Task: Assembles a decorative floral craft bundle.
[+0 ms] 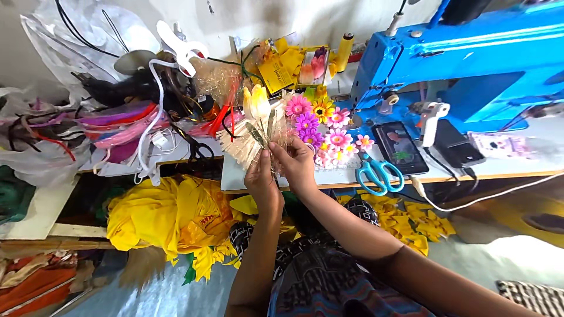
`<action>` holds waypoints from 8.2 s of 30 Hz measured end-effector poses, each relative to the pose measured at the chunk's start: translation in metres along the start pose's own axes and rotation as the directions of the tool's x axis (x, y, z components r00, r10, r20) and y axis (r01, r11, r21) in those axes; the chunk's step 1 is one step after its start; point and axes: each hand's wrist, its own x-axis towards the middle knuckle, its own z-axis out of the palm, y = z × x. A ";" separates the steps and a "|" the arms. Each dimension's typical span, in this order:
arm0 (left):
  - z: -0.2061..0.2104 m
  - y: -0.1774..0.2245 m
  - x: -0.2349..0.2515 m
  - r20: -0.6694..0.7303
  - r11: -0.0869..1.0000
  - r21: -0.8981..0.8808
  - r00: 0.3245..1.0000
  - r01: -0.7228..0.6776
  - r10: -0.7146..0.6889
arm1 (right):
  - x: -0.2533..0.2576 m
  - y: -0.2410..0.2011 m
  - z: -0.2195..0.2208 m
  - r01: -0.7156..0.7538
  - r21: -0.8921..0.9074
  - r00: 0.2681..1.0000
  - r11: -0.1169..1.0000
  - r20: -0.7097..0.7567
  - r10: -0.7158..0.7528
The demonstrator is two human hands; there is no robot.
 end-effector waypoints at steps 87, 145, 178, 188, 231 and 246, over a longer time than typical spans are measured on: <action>-0.038 -0.011 -0.011 0.103 0.985 0.130 0.989 -0.118 0.105 | -0.005 -0.005 -0.018 0.019 -0.179 0.986 0.984 0.165 0.011; -0.023 -0.020 -0.007 0.109 0.914 0.277 0.955 -0.295 0.275 | -0.008 -0.011 -0.032 -0.003 -0.233 0.983 0.972 0.179 0.046; -0.021 -0.001 -0.001 -0.037 0.972 0.179 0.986 -0.154 0.163 | -0.047 -0.001 -0.039 -0.273 -0.183 0.862 0.944 0.389 0.325; -0.017 -0.006 0.001 0.015 0.920 0.301 0.966 -0.251 0.259 | -0.049 0.004 -0.038 -0.429 -0.070 0.819 0.901 0.391 0.420; -0.058 0.017 -0.004 0.283 0.905 0.294 0.932 -0.308 0.226 | 0.024 0.002 -0.017 -0.314 0.222 0.826 0.923 0.544 0.150; -0.069 0.011 0.019 0.040 0.904 0.338 0.963 -0.263 0.266 | 0.087 0.005 -0.081 0.325 -0.735 0.844 0.595 0.509 0.168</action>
